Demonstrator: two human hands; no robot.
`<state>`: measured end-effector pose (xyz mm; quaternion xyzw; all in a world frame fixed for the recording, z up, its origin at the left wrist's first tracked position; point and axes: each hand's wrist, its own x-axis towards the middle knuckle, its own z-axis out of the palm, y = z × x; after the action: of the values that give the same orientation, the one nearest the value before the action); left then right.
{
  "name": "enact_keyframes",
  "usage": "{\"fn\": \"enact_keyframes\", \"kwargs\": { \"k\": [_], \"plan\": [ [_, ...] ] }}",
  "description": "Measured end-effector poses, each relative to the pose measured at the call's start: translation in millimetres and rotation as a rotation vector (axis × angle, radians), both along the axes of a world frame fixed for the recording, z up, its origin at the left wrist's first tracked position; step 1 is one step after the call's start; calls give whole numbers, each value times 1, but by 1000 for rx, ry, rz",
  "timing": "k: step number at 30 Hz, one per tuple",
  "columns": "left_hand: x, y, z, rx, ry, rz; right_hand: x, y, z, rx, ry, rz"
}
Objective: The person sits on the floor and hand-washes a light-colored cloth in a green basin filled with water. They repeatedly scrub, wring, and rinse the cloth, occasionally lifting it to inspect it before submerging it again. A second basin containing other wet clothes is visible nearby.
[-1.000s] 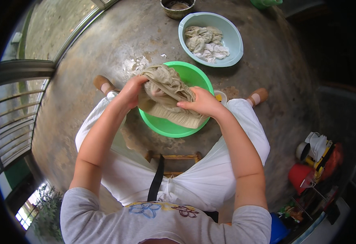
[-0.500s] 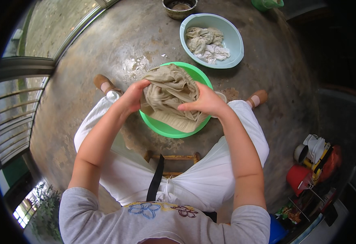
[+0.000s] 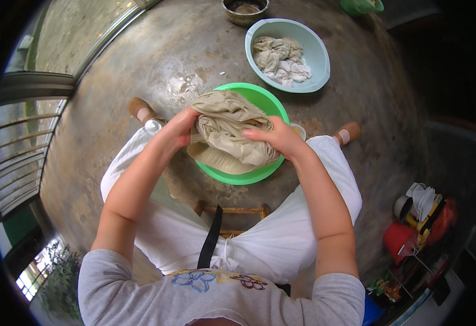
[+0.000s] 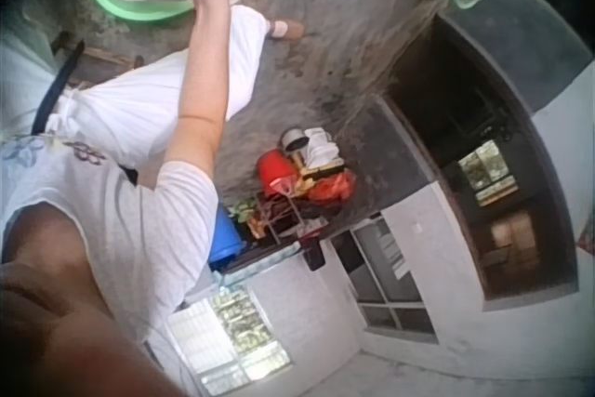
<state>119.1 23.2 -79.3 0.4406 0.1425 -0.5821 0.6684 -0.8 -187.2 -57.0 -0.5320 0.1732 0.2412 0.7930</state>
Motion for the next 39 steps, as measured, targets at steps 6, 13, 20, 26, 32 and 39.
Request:
{"fn": "enact_keyframes", "kwargs": {
  "k": [6,13,20,26,32,39],
  "plan": [
    [-6,-8,16,30,-191,-119,-3,2,-22,-193,81,-72],
    [-13,3,-15,151,-997,-682,-4,-10,-48,248,-36,-645],
    [-2,3,-5,-30,-35,-28,-2,-12,-58,-389,38,-134],
    [-17,-4,-4,7,278,42,1,-13,-40,-1171,-293,-147],
    [-21,-14,-4,-20,60,5,-4,16,-35,-547,-550,-102],
    [-78,-32,-4,2,-727,-418,-18,47,-102,-473,124,173]
  ]
}}
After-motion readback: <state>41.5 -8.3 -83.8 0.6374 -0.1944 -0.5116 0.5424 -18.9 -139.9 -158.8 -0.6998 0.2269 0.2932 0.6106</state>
